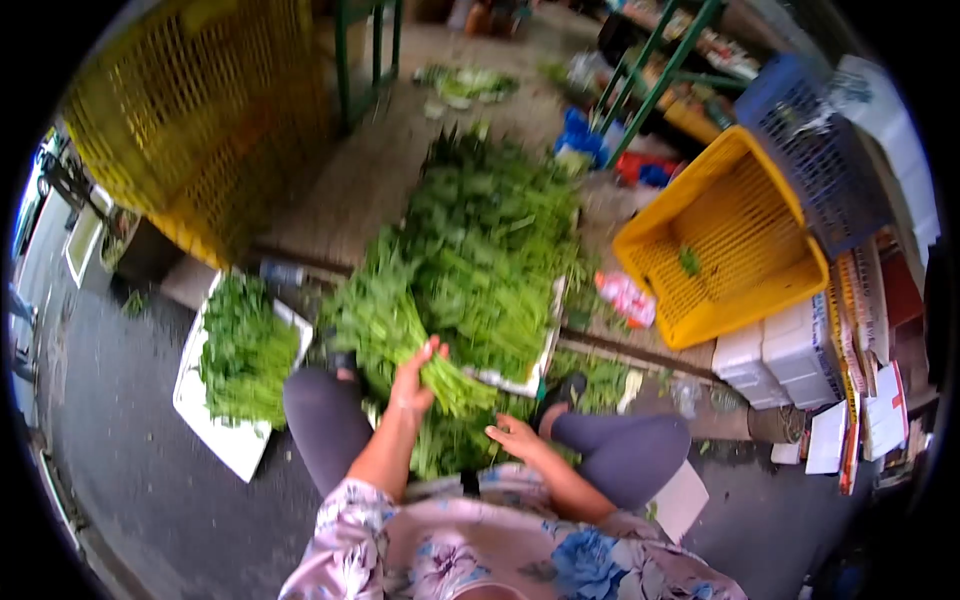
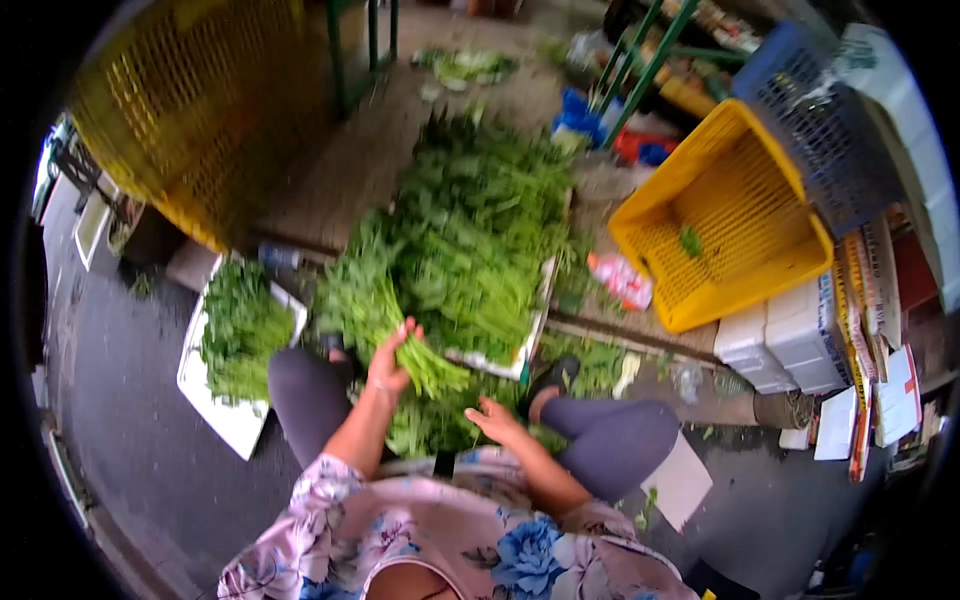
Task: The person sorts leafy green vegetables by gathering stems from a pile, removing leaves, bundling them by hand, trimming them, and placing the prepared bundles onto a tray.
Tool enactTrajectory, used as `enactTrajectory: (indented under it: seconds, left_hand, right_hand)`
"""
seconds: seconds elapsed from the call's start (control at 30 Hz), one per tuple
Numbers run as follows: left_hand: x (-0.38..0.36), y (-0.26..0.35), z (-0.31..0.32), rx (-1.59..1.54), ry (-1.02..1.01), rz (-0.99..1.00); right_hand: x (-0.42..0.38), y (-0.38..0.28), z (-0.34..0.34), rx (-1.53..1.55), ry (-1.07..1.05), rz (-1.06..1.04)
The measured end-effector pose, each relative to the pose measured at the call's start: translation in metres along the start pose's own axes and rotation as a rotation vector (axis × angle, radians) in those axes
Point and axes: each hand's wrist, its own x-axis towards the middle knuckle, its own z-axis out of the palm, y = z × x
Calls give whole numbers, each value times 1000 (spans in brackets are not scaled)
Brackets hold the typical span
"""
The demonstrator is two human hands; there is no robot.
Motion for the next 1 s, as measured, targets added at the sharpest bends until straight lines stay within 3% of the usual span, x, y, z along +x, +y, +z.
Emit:
enactTrajectory:
  seconds: [0.03, 0.07, 0.13, 0.2, 0.33, 0.43, 0.6, 0.73, 0.8, 0.87, 0.9, 0.93, 0.97, 1.0]
  left_hand:
    - [3, -1, -3, 0, -48, -7]
    - [4, -1, -4, -3, -84, -17]
    - [-1, 0, 3, 14, -141, 11]
    - [-7, -1, 9, 7, -116, 29]
    - [-9, -10, 5, 92, -143, 76]
    - [-18, -10, 14, 109, -143, 110]
    - [-15, -13, 11, 55, -210, 37]
    - [-19, -8, 16, 58, -372, -68]
    - [-17, -6, 14, 124, -331, -110]
    - [-17, 0, 14, 232, -259, -7]
    - [-31, 5, 31, 200, -244, 56]
    - [-38, 6, 40, 237, -171, 110]
    - [-34, 15, 33, 392, -255, 137]
    - [-44, 20, 48, 375, -181, 222]
  right_hand:
    - [-4, -20, -1, 489, 54, 52]
    - [-1, -23, -4, 821, 10, -58]
    - [0, -44, -5, 1244, -46, -74]
    - [0, -69, 8, 1298, 55, 19]
    - [4, -107, 32, 1358, 153, -74]
    - [10, -114, 40, 1366, 244, -151]
    - [9, -109, 44, 1001, 409, -310]
    - [8, -102, 41, 807, 379, -318]
    - [7, -96, 42, 807, 387, -213]
    - [-3, -108, 33, 543, 271, -154]
    - [-3, -115, 23, 426, 71, -10]
    - [-12, -124, 14, 557, -34, 101]
    - [5, -114, 2, 357, 66, -37]
    - [21, -105, -10, 144, 191, -151]
